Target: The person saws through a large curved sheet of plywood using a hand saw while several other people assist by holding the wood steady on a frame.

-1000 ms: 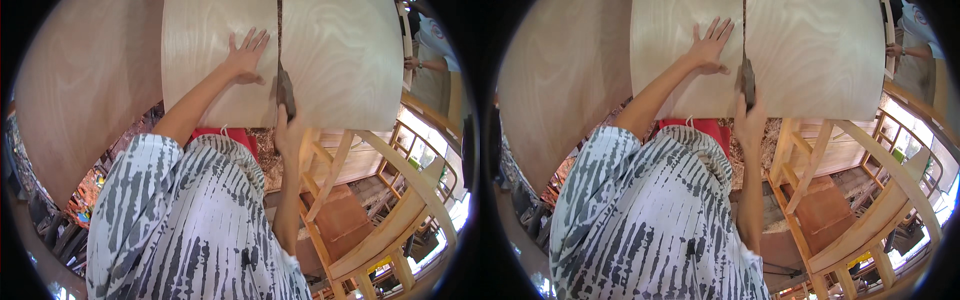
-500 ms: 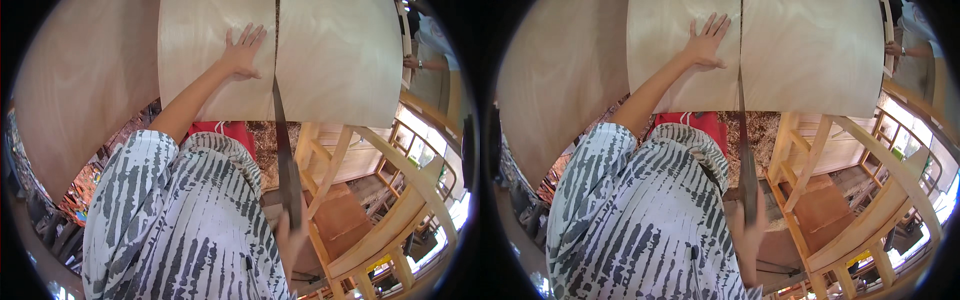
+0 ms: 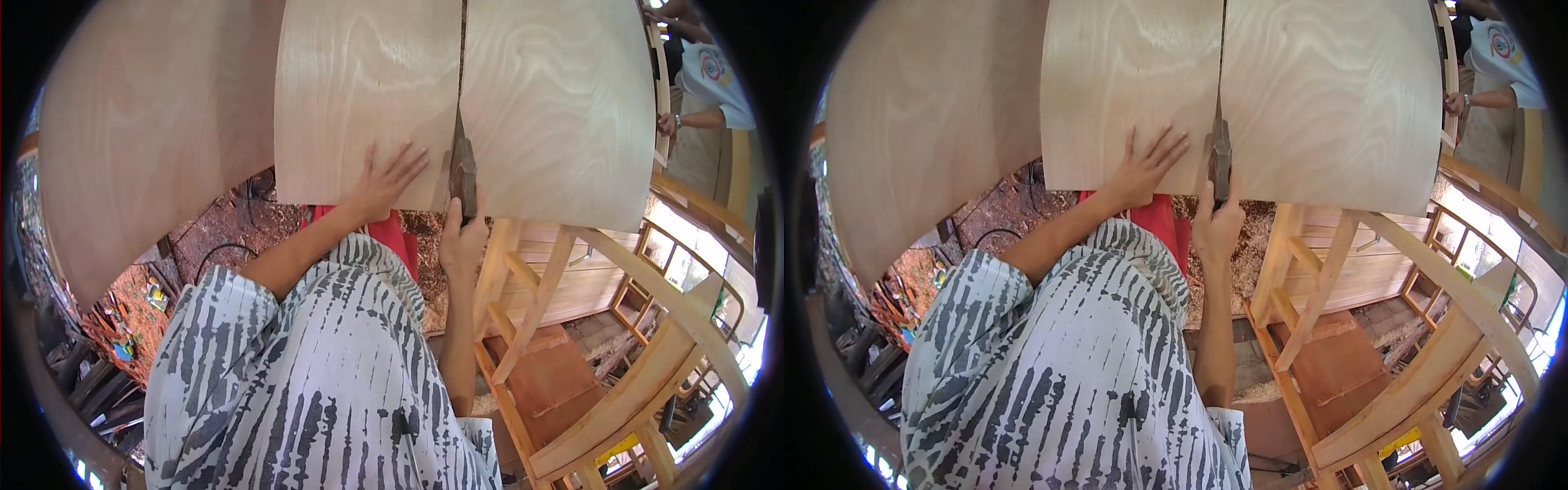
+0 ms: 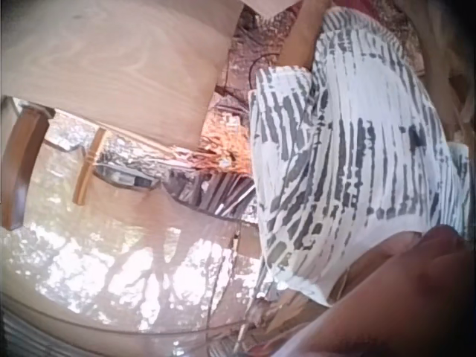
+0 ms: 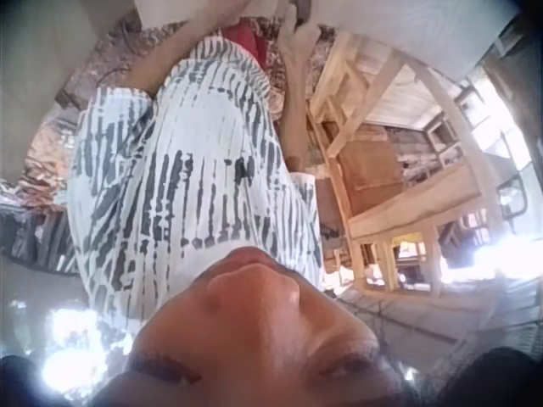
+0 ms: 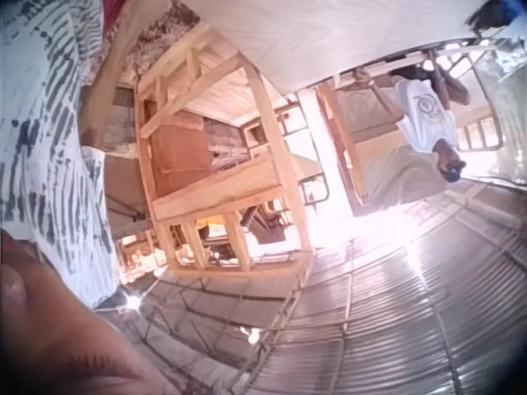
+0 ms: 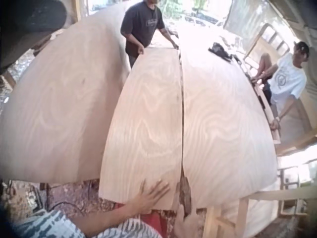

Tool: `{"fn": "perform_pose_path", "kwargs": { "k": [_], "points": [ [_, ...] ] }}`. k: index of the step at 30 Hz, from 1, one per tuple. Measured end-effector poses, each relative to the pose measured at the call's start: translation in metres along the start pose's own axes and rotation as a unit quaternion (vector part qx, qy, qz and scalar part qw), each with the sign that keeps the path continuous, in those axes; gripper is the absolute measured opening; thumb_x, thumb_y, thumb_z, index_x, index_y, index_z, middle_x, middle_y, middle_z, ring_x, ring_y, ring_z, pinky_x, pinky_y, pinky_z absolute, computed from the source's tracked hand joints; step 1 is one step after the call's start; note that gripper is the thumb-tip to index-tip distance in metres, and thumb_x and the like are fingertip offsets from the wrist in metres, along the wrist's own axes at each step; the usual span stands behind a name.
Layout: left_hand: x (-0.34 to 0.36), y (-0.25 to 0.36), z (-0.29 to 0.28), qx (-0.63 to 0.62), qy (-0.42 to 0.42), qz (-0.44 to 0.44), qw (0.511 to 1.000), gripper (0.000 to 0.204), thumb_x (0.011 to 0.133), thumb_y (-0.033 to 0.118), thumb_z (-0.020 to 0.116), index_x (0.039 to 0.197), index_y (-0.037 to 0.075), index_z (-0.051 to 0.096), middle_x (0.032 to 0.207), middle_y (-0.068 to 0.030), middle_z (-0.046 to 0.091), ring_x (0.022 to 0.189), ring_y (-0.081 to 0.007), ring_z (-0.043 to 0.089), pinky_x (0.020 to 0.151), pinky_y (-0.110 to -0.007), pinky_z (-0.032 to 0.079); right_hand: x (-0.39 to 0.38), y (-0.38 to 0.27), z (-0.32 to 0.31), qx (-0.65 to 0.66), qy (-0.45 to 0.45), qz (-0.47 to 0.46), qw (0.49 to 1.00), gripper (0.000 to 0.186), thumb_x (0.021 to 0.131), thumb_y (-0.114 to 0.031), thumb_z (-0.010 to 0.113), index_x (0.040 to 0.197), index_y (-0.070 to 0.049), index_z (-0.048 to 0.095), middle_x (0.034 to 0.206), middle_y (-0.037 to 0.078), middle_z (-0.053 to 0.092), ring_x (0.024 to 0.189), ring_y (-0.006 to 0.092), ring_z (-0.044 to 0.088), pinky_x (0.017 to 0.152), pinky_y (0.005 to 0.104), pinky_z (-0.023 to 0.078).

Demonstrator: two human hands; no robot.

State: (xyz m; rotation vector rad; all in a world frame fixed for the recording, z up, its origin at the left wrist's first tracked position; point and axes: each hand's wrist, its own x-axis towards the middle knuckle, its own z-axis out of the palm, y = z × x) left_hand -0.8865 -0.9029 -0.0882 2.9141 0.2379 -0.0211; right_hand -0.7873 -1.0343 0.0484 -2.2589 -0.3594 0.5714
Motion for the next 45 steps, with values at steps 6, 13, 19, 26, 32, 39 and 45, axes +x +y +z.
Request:
{"fn": "perform_pose_path", "kwargs": {
  "k": [6,13,19,26,32,39,45],
  "points": [
    [0.015,-0.029,0.008,-0.047,-0.032,-0.015,0.998,0.14,0.056,0.03,0.093,0.17,0.02,0.012,0.177,-0.0011,0.011,0.164,-0.0284,0.007,0.114,-0.084,0.015,-0.082,-0.017,-0.039,-0.019,0.012,-0.08,0.997,0.052,0.104,-0.016,0.057,0.15,0.005,0.047,0.093,0.02,0.072,0.077,0.0236,0.068,0.071,0.038,0.054],
    [0.024,-0.031,-0.016,-0.024,-0.115,-0.035,0.992,0.132,0.065,0.02,0.089,0.17,0.018,0.009,0.178,-0.0006,0.007,0.164,-0.0296,0.006,0.109,-0.087,0.021,-0.237,-0.111,-0.148,-0.006,-0.036,0.171,0.985,0.055,0.1,-0.012,0.059,0.15,0.008,0.047,0.114,0.02,0.07,0.099,0.0212,0.068,0.086,0.0327,0.053],
    [0.021,-0.024,-0.007,-0.02,-0.105,-0.041,0.993,0.123,0.071,0.014,0.083,0.17,0.018,0.01,0.178,0.0002,0.006,0.164,-0.0289,0.005,0.107,-0.089,0.019,-0.147,-0.071,-0.1,-0.044,-0.064,0.078,0.994,0.051,0.103,-0.01,0.054,0.149,0.008,0.047,0.133,0.02,0.066,0.12,0.0251,0.064,0.096,0.0368,0.052],
    [0.02,-0.009,0.012,-0.046,-0.023,-0.033,0.998,0.108,0.08,0.011,0.071,0.17,0.017,0.011,0.179,0.0,0.005,0.164,-0.0286,0.004,0.105,-0.091,0.015,0.052,-0.014,-0.003,-0.09,-0.01,-0.061,0.994,0.047,0.104,-0.025,0.058,0.139,0.007,0.056,0.109,0.031,0.07,0.099,0.0402,0.071,0.086,0.0449,0.053],
    [0.018,-0.005,-0.014,-0.043,-0.029,-0.048,0.997,0.107,0.081,0.011,0.072,0.17,0.02,0.013,0.178,0.002,0.006,0.164,-0.0271,0.003,0.106,-0.09,0.016,0.013,-0.018,-0.003,0.01,0.009,-0.065,0.998,0.048,0.104,-0.022,0.059,0.14,0.008,0.055,0.115,0.027,0.07,0.103,0.0356,0.07,0.091,0.0431,0.053],
    [0.032,-0.002,0.035,0.002,0.025,-0.053,0.998,0.112,0.078,0.013,0.075,0.171,0.02,0.012,0.179,0.0023,0.005,0.165,-0.0265,0.002,0.104,-0.089,0.02,0.011,0.046,0.021,0.017,0.067,-0.13,0.989,0.051,0.104,-0.023,0.059,0.145,0.007,0.051,0.097,0.025,0.07,0.084,0.0336,0.068,0.079,0.0432,0.053],
    [0.029,-0.024,0.037,-0.008,-0.067,-0.068,0.995,0.116,0.076,0.008,0.076,0.17,0.02,0.009,0.178,0.0028,0.003,0.164,-0.0261,0.002,0.103,-0.09,0.024,-0.085,-0.035,-0.049,-0.056,-0.001,-0.047,0.997,0.052,0.105,-0.02,0.057,0.149,0.005,0.048,0.099,0.024,0.071,0.085,0.032,0.069,0.08,0.0439,0.054]
  ]
}}
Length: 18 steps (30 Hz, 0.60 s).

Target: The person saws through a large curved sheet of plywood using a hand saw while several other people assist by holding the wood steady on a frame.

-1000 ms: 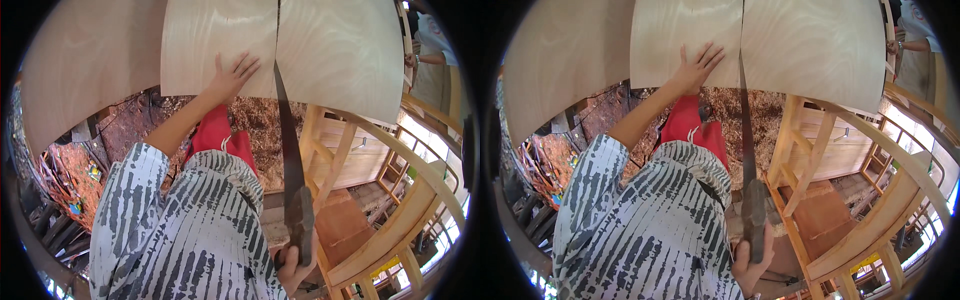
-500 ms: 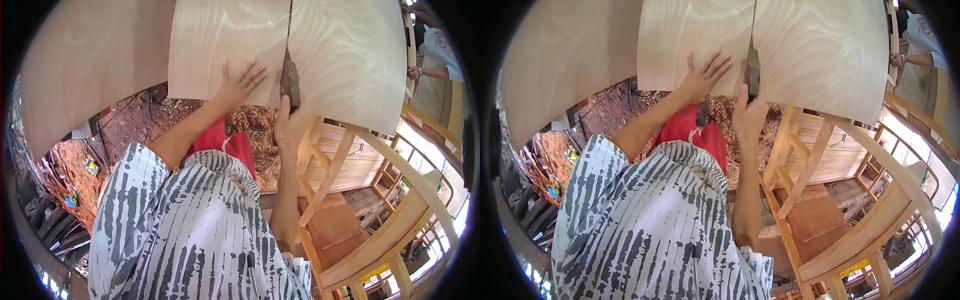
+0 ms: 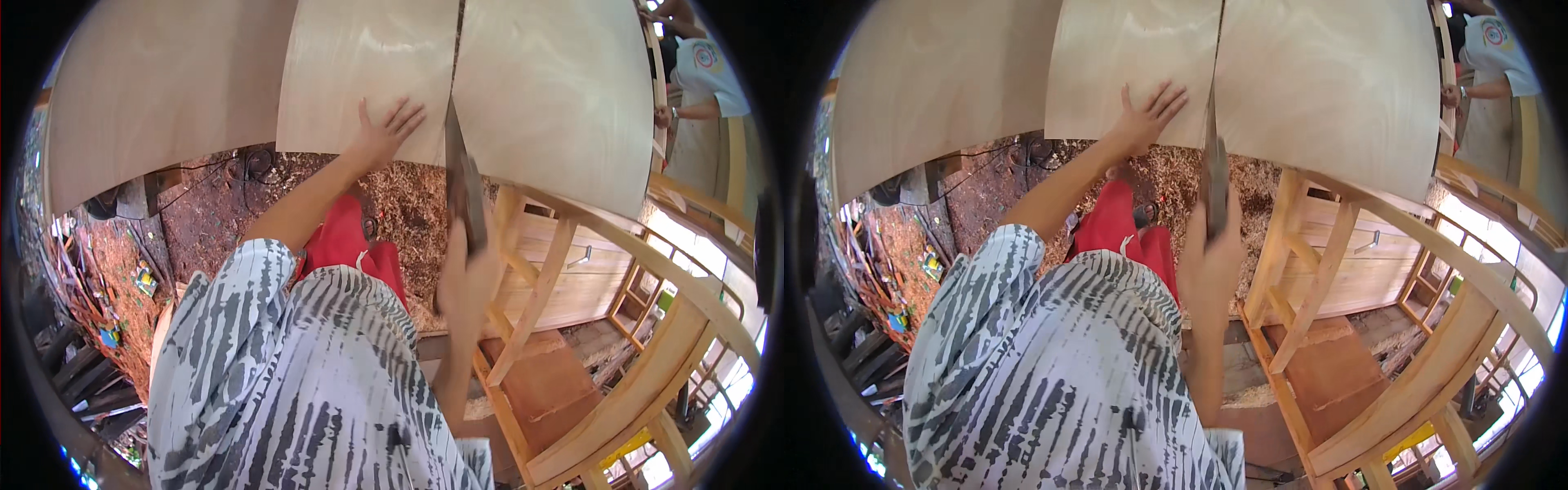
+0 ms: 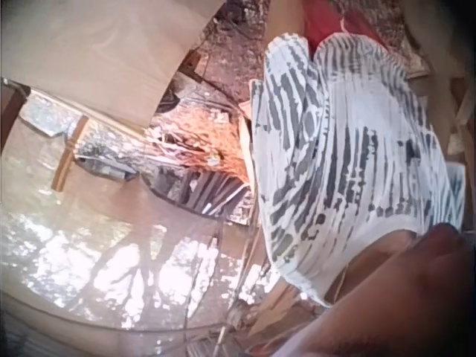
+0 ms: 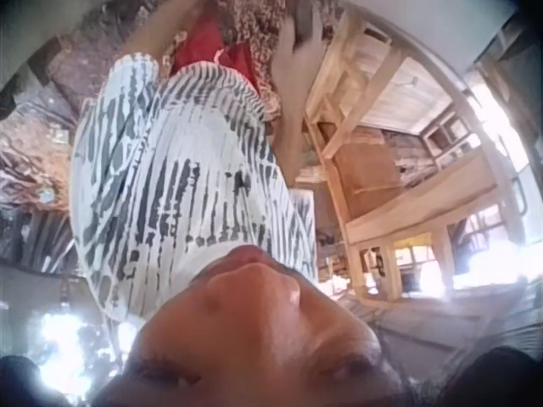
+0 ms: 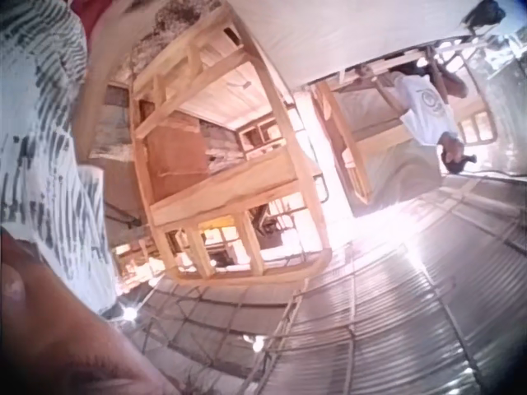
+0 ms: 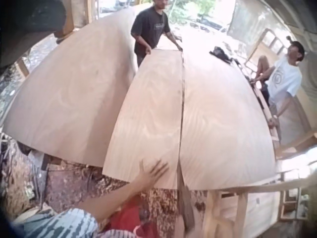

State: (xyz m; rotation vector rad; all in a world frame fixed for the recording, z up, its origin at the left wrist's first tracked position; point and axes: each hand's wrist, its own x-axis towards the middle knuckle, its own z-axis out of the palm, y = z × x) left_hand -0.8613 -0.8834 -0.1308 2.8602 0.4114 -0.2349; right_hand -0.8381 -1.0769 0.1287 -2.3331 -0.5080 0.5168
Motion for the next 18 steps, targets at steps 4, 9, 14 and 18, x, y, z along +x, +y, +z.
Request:
{"fn": "perform_pose_path", "kwargs": {
  "k": [4,9,14,18],
  "points": [
    [-0.004,0.006,-0.024,-0.013,-0.017,0.011,1.0,0.116,0.077,0.005,0.076,0.17,0.021,0.008,0.178,0.0025,0.003,0.164,-0.026,0.003,0.103,-0.091,0.024,-0.114,-0.039,-0.075,0.079,-0.034,0.208,0.974,0.05,0.103,-0.011,0.055,0.15,0.006,0.047,0.114,0.018,0.071,0.095,0.0295,0.067,0.09,0.0395,0.053],
    [0.004,0.013,-0.014,-0.003,0.01,0.015,1.0,0.107,0.083,0.004,0.07,0.17,0.022,0.01,0.178,0.0036,0.004,0.164,-0.0261,0.006,0.101,-0.091,0.026,-0.102,-0.036,-0.069,0.072,-0.029,0.171,0.982,0.052,0.104,-0.009,0.054,0.153,0.006,0.043,0.127,0.019,0.067,0.119,0.0287,0.065,0.102,0.0369,0.049],
    [-0.002,0.017,-0.002,-0.008,0.062,-0.003,0.998,0.098,0.089,0.005,0.065,0.17,0.021,0.012,0.178,0.004,0.003,0.164,-0.0262,0.005,0.1,-0.091,0.027,0.069,0.05,0.055,0.03,0.035,-0.075,0.996,0.046,0.106,-0.023,0.056,0.141,0.006,0.054,0.103,0.029,0.07,0.095,0.0392,0.07,0.084,0.0465,0.052],
    [0.0,0.017,0.001,0.025,0.058,-0.009,0.998,0.102,0.088,0.013,0.07,0.17,0.025,0.011,0.178,0.0065,0.003,0.164,-0.0231,0.001,0.099,-0.093,0.022,0.137,0.049,0.078,0.025,0.005,-0.015,1.0,0.045,0.106,-0.024,0.056,0.138,0.007,0.058,0.117,0.027,0.071,0.108,0.0359,0.069,0.097,0.0435,0.05]
  ]
}}
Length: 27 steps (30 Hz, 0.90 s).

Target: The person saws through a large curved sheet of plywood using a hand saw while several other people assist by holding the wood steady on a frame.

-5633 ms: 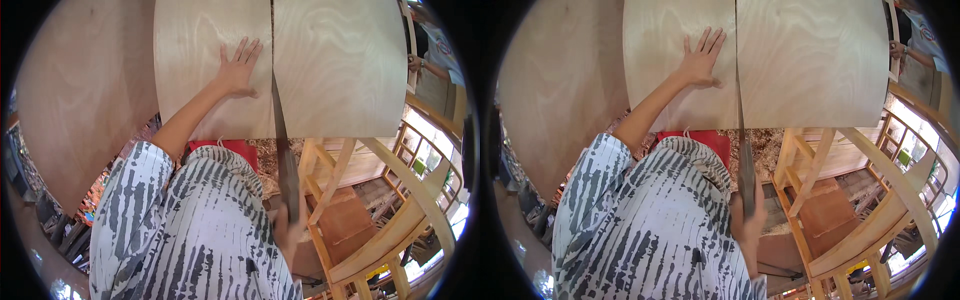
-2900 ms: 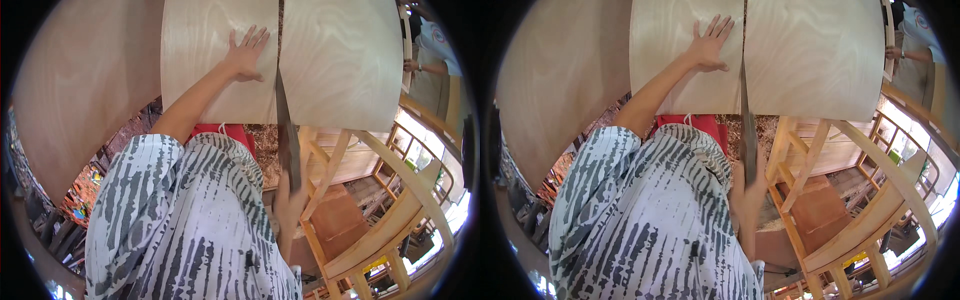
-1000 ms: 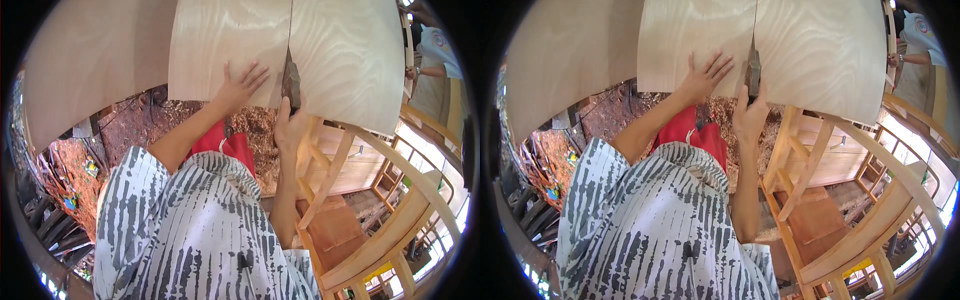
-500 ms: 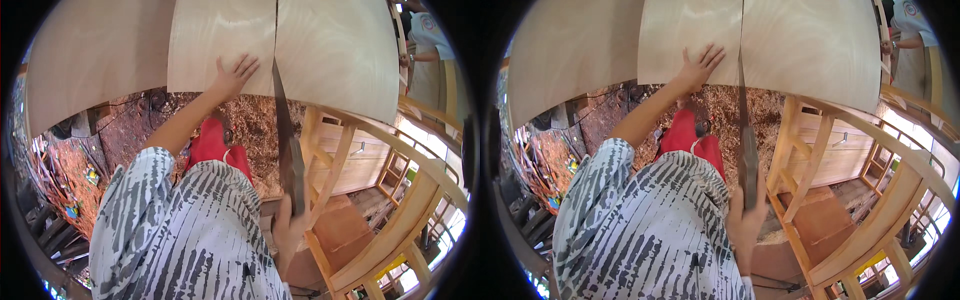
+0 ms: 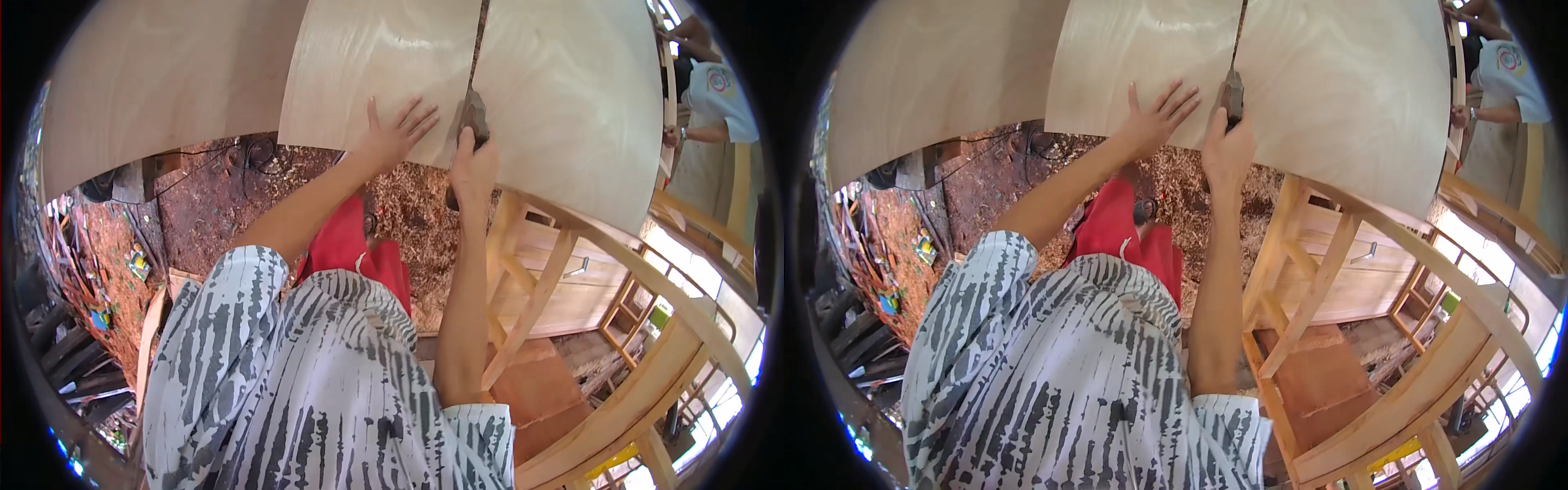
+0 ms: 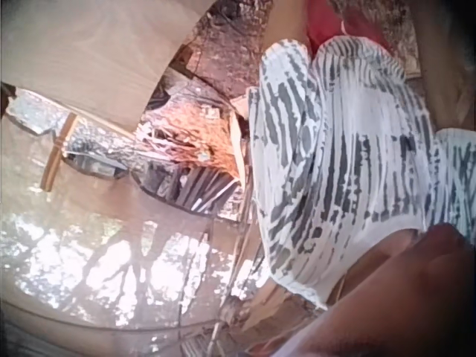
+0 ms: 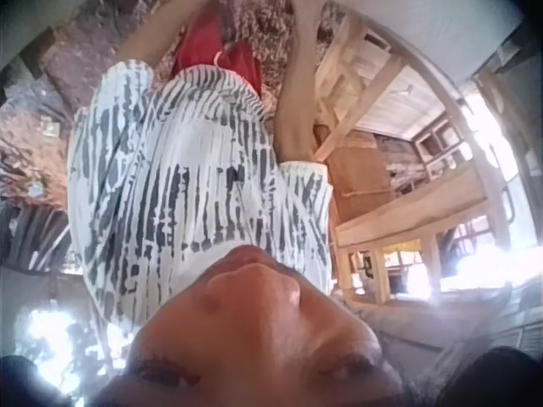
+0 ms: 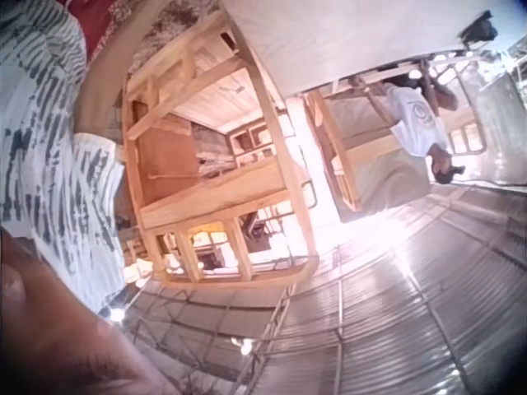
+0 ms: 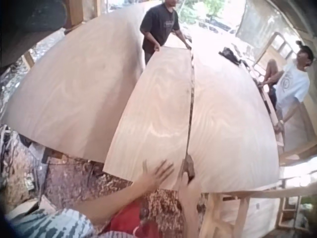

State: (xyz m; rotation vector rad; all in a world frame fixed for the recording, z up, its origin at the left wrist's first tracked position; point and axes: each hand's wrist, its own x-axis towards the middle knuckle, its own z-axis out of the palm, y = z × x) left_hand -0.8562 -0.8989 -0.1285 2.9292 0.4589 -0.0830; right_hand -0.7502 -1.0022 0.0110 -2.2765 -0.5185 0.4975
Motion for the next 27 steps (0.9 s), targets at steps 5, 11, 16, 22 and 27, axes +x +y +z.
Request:
{"fn": "perform_pose_path", "kwargs": {
  "k": [5,11,16,22,27],
  "points": [
    [-0.005,-0.012,0.01,-0.022,-0.013,-0.007,1.0,0.104,0.088,0.012,0.07,0.17,0.025,0.009,0.178,0.0071,0.002,0.164,-0.0232,0.0,0.099,-0.092,0.023,-0.08,-0.022,-0.023,0.036,-0.007,0.004,0.999,0.048,0.106,-0.022,0.056,0.145,0.005,0.052,0.117,0.029,0.069,0.108,0.0383,0.069,0.094,0.0445,0.051],
    [0.005,-0.008,-0.024,-0.037,-0.071,-0.003,0.997,0.103,0.087,0.005,0.067,0.17,0.024,0.011,0.178,0.0045,0.002,0.164,-0.026,0.004,0.099,-0.092,0.027,-0.293,-0.068,-0.146,0.109,-0.001,0.236,0.966,0.057,0.102,-0.008,0.055,0.155,0.007,0.041,0.136,0.024,0.062,0.118,0.0271,0.067,0.101,0.0374,0.051],
    [-0.002,-0.01,-0.012,-0.013,-0.034,-0.007,0.999,0.1,0.088,0.009,0.069,0.169,0.026,0.014,0.178,0.0062,0.005,0.163,-0.024,0.006,0.097,-0.093,0.025,-0.281,-0.074,-0.156,0.088,-0.019,0.266,0.96,0.055,0.101,-0.006,0.053,0.154,0.006,0.044,0.137,0.024,0.061,0.123,0.0259,0.063,0.105,0.0377,0.049],
    [0.002,-0.004,0.002,-0.004,0.03,0.005,1.0,0.097,0.09,0.011,0.067,0.17,0.024,0.013,0.178,0.0034,0.002,0.164,-0.0273,0.004,0.097,-0.093,0.028,-0.042,0.004,-0.011,0.025,-0.015,0.0,1.0,0.045,0.105,-0.022,0.057,0.14,0.005,0.056,0.12,0.023,0.068,0.107,0.0325,0.066,0.096,0.043,0.05],
    [-0.002,0.006,-0.006,-0.051,-0.081,0.007,0.995,0.097,0.093,0.011,0.065,0.17,0.03,0.01,0.178,0.0061,-0.003,0.164,-0.0257,0.002,0.098,-0.094,0.021,-0.02,0.011,-0.004,0.034,0.02,-0.029,0.999,0.048,0.104,-0.025,0.058,0.14,0.006,0.056,0.121,0.024,0.069,0.112,0.0349,0.067,0.1,0.0418,0.05]
  ]
}}
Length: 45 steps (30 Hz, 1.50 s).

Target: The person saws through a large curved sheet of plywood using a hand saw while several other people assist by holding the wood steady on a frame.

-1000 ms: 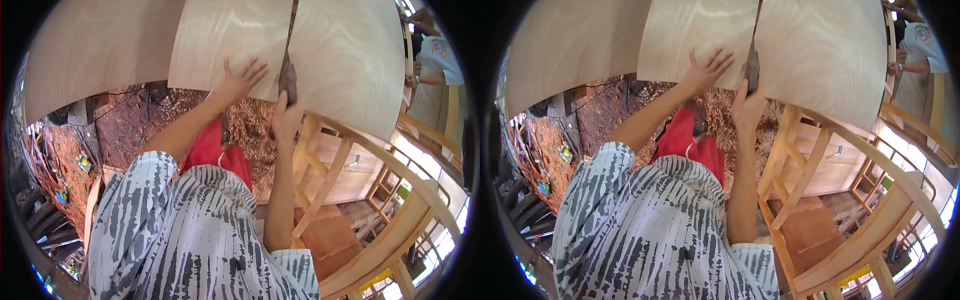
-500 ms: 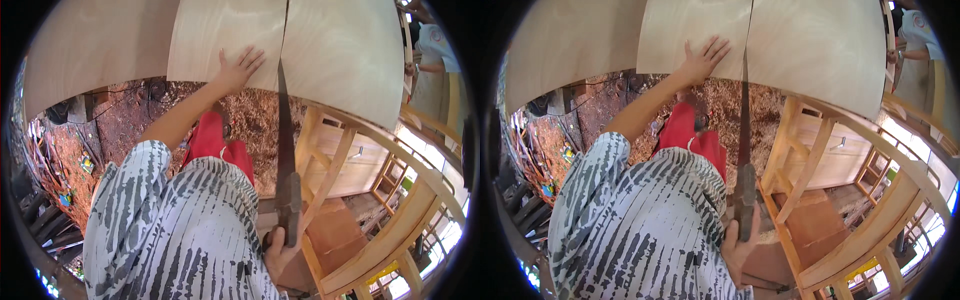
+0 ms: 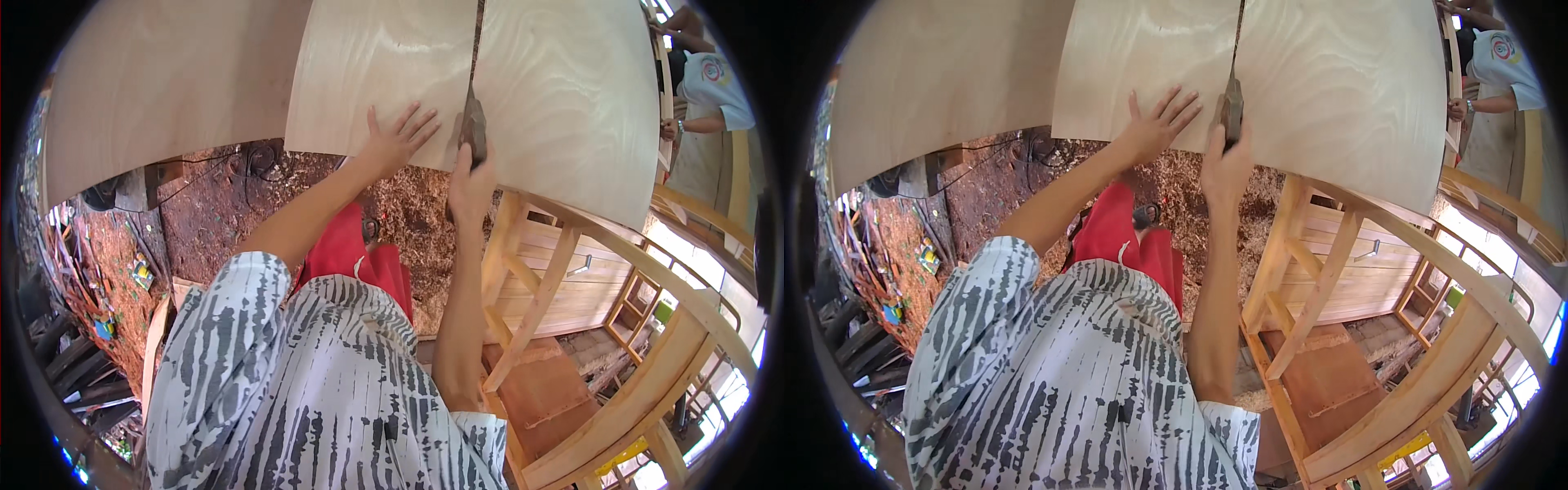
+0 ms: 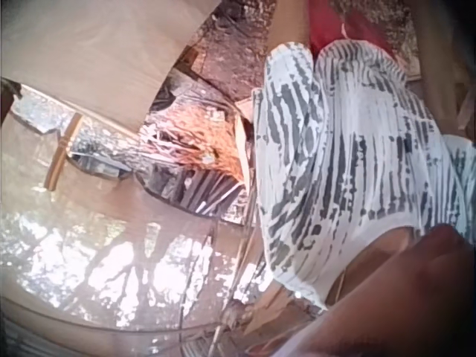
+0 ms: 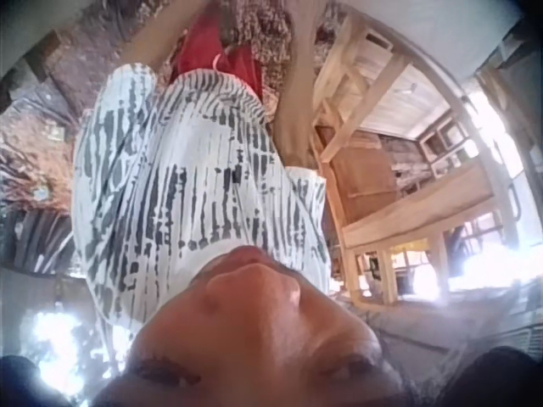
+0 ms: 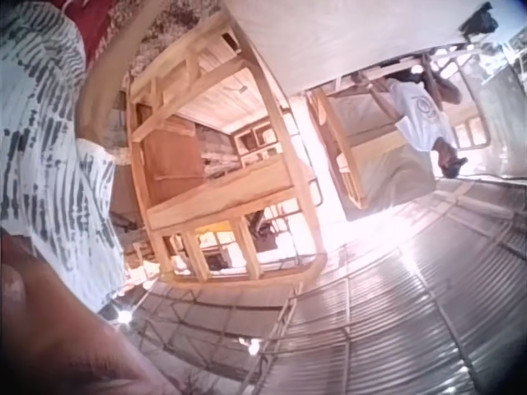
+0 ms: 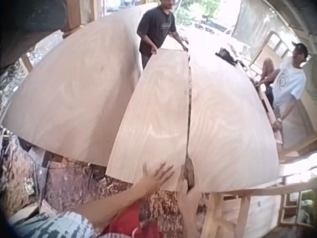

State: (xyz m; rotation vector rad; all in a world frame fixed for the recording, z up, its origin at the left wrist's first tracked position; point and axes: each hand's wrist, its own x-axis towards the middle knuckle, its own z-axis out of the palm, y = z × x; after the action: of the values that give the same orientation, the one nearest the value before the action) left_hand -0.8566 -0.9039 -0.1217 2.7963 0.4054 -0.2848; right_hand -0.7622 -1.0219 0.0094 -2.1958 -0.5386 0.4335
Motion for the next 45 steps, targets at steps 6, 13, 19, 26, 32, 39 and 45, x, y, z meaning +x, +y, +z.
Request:
{"fn": "perform_pose_path", "kwargs": {
  "k": [6,13,19,26,32,39,45],
  "points": [
    [0.005,-0.008,0.014,0.005,0.058,-0.002,0.998,0.097,0.092,0.012,0.066,0.17,0.029,0.011,0.178,0.0056,-0.003,0.164,-0.0256,0.001,0.098,-0.094,0.02,-0.171,-0.06,-0.078,-0.074,0.01,0.062,0.995,0.055,0.105,-0.017,0.058,0.152,0.007,0.044,0.132,0.023,0.064,0.109,0.0298,0.067,0.093,0.0386,0.052],
    [-0.006,-0.01,0.008,0.035,0.079,-0.012,0.996,0.099,0.09,0.014,0.068,0.17,0.028,0.012,0.178,0.005,0.0,0.164,-0.0265,0.001,0.097,-0.094,0.021,-0.292,-0.118,-0.165,0.017,-0.009,0.239,0.971,0.054,0.102,-0.008,0.053,0.153,0.009,0.043,0.139,0.022,0.06,0.123,0.0248,0.062,0.104,0.0363,0.048],
    [-0.006,-0.004,-0.003,-0.03,0.088,0.022,0.995,0.088,0.094,-0.001,0.051,0.17,0.026,0.016,0.178,0.0036,0.001,0.164,-0.0307,0.0,0.1,-0.095,0.017,-0.079,-0.004,-0.04,0.03,0.027,-0.052,0.998,0.042,0.106,-0.016,0.056,0.142,0.006,0.055,0.111,0.022,0.07,0.097,0.0262,0.067,0.089,0.0388,0.052],
    [-0.014,-0.012,-0.004,0.018,0.112,0.007,0.994,0.094,0.088,0.009,0.069,0.168,0.023,0.022,0.177,-0.001,0.009,0.163,-0.0321,0.008,0.103,-0.092,0.017,0.02,-0.016,0.009,-0.059,-0.012,0.008,0.998,0.048,0.101,-0.032,0.058,0.134,0.004,0.059,0.104,0.032,0.07,0.099,0.0522,0.067,0.087,0.0546,0.051],
    [-0.08,0.055,0.02,-0.437,0.362,-0.311,0.762,0.058,0.092,0.023,0.077,0.138,0.0,0.05,0.147,-0.0097,0.048,0.134,-0.0262,0.047,0.109,-0.056,0.04,0.005,0.001,-0.009,-0.006,0.031,-0.016,0.999,0.05,0.102,-0.031,0.058,0.138,0.003,0.057,0.104,0.03,0.071,0.098,0.0482,0.069,0.087,0.0526,0.051],
    [0.029,0.041,0.066,-0.891,0.338,-0.282,0.113,0.048,0.098,0.017,0.076,0.137,0.001,0.052,0.134,-0.0125,0.061,0.119,-0.0248,0.062,0.097,-0.047,0.055,-0.027,0.002,0.017,0.022,0.02,-0.015,0.999,0.051,0.103,-0.027,0.059,0.143,0.005,0.055,0.118,0.027,0.071,0.109,0.0386,0.07,0.096,0.0446,0.052],
    [0.051,0.041,0.065,-0.842,0.416,-0.345,0.003,0.048,0.094,0.005,0.078,0.134,-0.01,0.057,0.129,-0.0148,0.068,0.108,-0.0299,0.069,0.094,-0.047,0.061,-0.111,-0.005,-0.033,-0.025,0.039,-0.051,0.998,0.053,0.105,-0.016,0.056,0.151,0.007,0.045,0.112,0.024,0.072,0.103,0.0292,0.071,0.091,0.0416,0.054]
  ]
}}
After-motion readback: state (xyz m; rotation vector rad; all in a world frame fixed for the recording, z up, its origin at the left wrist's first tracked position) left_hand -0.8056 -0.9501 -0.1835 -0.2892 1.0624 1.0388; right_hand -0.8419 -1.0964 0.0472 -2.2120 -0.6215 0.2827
